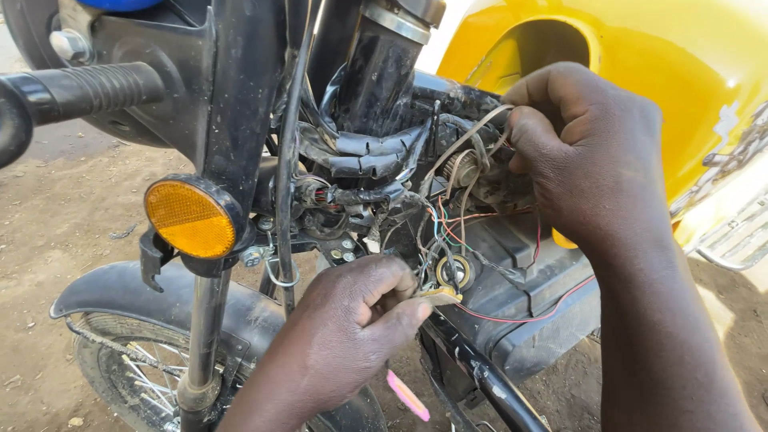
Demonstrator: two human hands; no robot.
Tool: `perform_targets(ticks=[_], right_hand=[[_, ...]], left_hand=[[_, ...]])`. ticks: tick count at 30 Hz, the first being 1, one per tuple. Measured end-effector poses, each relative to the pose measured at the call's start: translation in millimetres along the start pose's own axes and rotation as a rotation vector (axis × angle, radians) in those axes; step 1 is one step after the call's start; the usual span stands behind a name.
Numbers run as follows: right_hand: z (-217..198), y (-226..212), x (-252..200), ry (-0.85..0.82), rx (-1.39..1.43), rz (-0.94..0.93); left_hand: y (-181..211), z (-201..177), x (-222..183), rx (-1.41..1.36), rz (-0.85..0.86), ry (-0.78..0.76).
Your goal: Connecting and organizing electrical wiring terminals on a motorcycle's front harness
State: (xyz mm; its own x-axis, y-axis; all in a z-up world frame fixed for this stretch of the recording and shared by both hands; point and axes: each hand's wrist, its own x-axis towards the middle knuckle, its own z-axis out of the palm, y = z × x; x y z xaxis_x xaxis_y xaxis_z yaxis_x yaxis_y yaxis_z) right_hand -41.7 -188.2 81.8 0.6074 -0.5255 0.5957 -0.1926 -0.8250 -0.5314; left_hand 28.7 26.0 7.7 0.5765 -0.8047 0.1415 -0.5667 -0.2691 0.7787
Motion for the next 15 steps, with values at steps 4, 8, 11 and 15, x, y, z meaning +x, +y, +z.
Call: perform_targets(ticks=[4, 8, 11, 15], right_hand=[[1, 9, -2, 0.038, 0.084, -0.121], [6, 15, -1, -0.011, 0.119, -0.343], [6, 10, -2, 0.018, 0.131, -0.409], [6, 5, -3, 0.025, 0.067, -0.541]], left_hand=[[10, -9, 2, 0.163, -0.147, -0.352], [8, 1, 0, 0.231, -0.151, -0.472], [3, 7, 2, 0.215, -0.070, -0.422], [-2, 8, 5, 0.255, 0.009, -0.396]])
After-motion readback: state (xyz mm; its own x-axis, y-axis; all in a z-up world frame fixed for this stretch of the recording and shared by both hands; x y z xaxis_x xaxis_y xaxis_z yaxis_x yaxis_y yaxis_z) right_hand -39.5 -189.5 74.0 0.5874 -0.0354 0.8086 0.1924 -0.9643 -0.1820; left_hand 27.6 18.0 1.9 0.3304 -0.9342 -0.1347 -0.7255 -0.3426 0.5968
